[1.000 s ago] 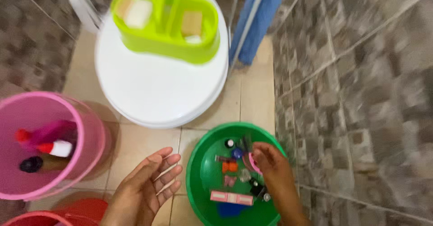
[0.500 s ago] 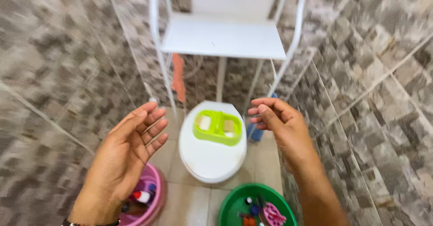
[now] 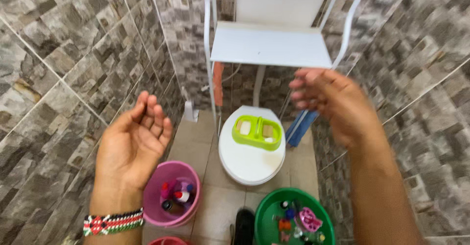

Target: The person removes various toiletries and small items from a white wall-mounted shelf and places them into three colored buckets on the floor. Items include bottles, tubes, a comb, and small toys. The person handles items one by one, moving them from the shelf to the buckets.

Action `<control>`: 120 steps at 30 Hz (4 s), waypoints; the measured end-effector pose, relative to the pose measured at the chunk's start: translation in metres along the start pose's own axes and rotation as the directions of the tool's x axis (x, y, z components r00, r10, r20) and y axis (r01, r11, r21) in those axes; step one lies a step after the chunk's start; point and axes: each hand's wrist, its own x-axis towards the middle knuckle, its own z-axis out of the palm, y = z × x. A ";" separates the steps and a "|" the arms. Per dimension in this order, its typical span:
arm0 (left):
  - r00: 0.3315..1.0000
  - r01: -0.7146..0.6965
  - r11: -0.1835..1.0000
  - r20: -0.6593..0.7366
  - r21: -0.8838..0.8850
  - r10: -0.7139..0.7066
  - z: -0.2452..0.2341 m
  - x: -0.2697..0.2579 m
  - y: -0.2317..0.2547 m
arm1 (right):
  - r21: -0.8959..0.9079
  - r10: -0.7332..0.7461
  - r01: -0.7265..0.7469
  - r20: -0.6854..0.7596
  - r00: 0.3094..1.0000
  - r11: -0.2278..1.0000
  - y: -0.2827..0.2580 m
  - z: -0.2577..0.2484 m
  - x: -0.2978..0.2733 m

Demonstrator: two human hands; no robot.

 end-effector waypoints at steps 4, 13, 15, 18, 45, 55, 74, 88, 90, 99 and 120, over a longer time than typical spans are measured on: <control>0.999 -0.004 1.000 0.032 -0.002 0.004 0.002 0.030 0.013 | 0.009 -0.036 0.037 -0.031 0.999 0.999 0.000 0.003 0.030; 0.998 0.018 0.999 0.053 -0.047 -0.016 0.062 0.165 0.009 | 0.048 -0.012 0.015 -0.058 0.998 0.999 -0.012 -0.001 0.164; 0.996 0.005 0.999 0.086 -0.048 0.000 0.085 0.203 0.004 | 0.016 -0.048 0.049 -0.065 0.997 0.999 -0.023 -0.012 0.202; 0.994 -0.011 0.999 0.109 -0.040 0.016 0.121 0.251 0.002 | 0.047 -0.083 0.085 -0.043 0.996 0.995 -0.042 -0.026 0.258; 0.870 0.185 0.968 0.429 0.169 -0.241 0.338 0.365 -0.007 | -0.603 -0.550 0.224 -0.431 0.716 0.765 -0.132 -0.139 0.327; 0.865 0.276 0.959 0.451 -0.061 -0.220 0.311 0.389 -0.027 | -0.997 -0.789 -0.073 -0.016 0.614 -0.037 -0.075 -0.130 0.376; 0.927 0.064 0.994 0.375 -0.094 -0.024 0.262 0.375 0.047 | -0.954 -0.086 -0.261 -0.276 0.957 0.148 -0.090 -0.190 0.534; 0.928 -0.010 0.986 0.370 0.167 -0.053 0.314 0.396 0.046 | -0.847 0.035 -0.282 -0.299 0.954 0.450 -0.136 -0.140 0.490; 0.926 -0.034 0.967 0.373 0.252 -0.065 0.342 0.397 0.045 | -0.881 0.036 -0.283 -0.292 0.956 0.380 -0.169 -0.109 0.462; 0.871 -0.127 0.902 0.482 0.413 -0.097 0.409 0.401 0.035 | -0.905 -0.106 0.077 0.036 0.994 0.419 -0.261 -0.056 0.353; 0.849 0.253 0.867 0.331 0.429 -0.411 0.253 0.348 0.003 | -0.684 -0.239 0.100 -0.112 0.965 0.722 -0.143 0.004 0.273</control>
